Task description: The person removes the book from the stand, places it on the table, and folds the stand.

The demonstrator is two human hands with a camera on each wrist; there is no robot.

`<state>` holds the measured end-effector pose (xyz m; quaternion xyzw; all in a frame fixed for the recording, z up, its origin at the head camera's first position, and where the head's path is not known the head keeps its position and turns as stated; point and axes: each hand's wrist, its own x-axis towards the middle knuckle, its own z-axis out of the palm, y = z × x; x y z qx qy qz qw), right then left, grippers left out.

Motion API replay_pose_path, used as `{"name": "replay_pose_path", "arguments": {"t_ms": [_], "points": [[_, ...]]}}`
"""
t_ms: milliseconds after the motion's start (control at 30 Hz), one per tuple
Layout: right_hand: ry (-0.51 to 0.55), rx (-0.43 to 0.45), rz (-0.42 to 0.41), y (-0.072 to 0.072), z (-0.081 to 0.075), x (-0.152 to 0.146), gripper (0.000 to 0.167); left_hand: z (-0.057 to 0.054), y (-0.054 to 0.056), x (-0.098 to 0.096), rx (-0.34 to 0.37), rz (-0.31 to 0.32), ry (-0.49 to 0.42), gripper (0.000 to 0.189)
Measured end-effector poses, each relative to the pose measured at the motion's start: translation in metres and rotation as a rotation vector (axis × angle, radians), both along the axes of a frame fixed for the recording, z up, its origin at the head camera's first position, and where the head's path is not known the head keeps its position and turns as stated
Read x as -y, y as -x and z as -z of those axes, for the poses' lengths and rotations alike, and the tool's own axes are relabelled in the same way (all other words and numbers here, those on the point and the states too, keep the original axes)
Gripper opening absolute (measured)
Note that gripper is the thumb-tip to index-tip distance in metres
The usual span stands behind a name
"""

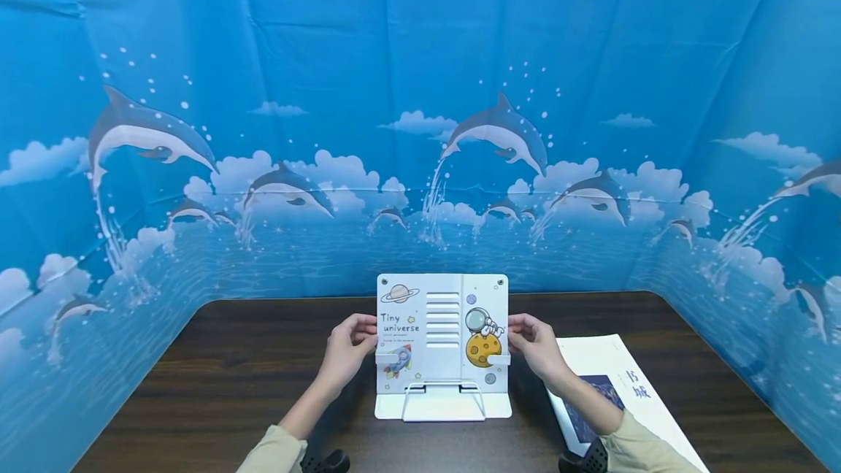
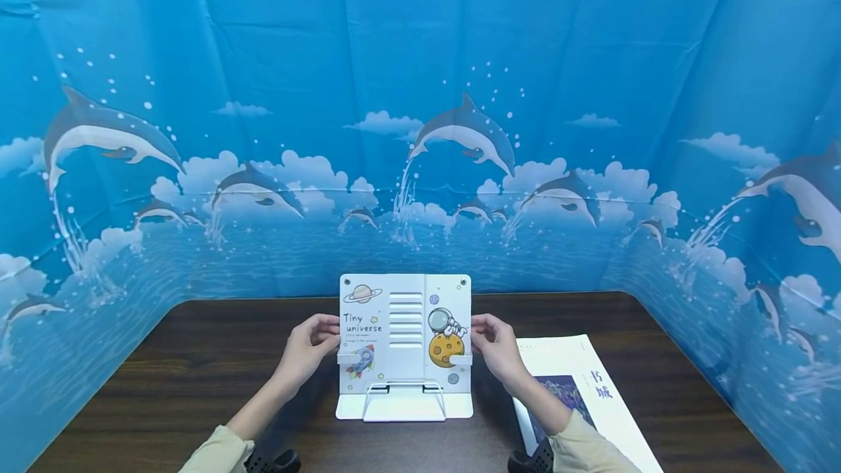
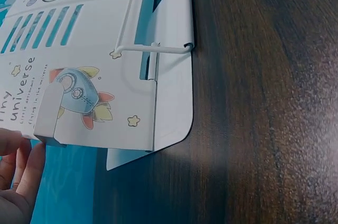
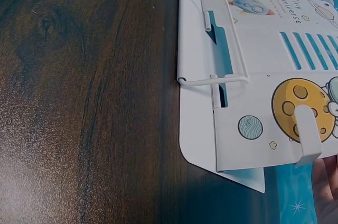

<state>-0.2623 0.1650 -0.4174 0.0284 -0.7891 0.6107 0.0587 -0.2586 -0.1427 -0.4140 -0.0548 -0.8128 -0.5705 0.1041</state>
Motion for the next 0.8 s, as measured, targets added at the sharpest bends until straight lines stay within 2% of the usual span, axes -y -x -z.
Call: {"name": "replay_pose_path", "arguments": {"t_ms": [367, 600, 800], "points": [[-0.005, -0.001, 0.005, 0.005, -0.002, 0.003, 0.021, -0.001, -0.001, -0.001, 0.0, -0.034, 0.028, 0.02], [-0.011, -0.005, 0.01, 0.009, -0.003, 0.003, 0.021, -0.004, -0.009, -0.001, 0.007, -0.031, 0.017, 0.019], [-0.004, 0.035, 0.033, 0.015, -0.003, 0.004, 0.02, -0.004, -0.019, -0.002, 0.015, -0.026, 0.001, 0.018]]}}
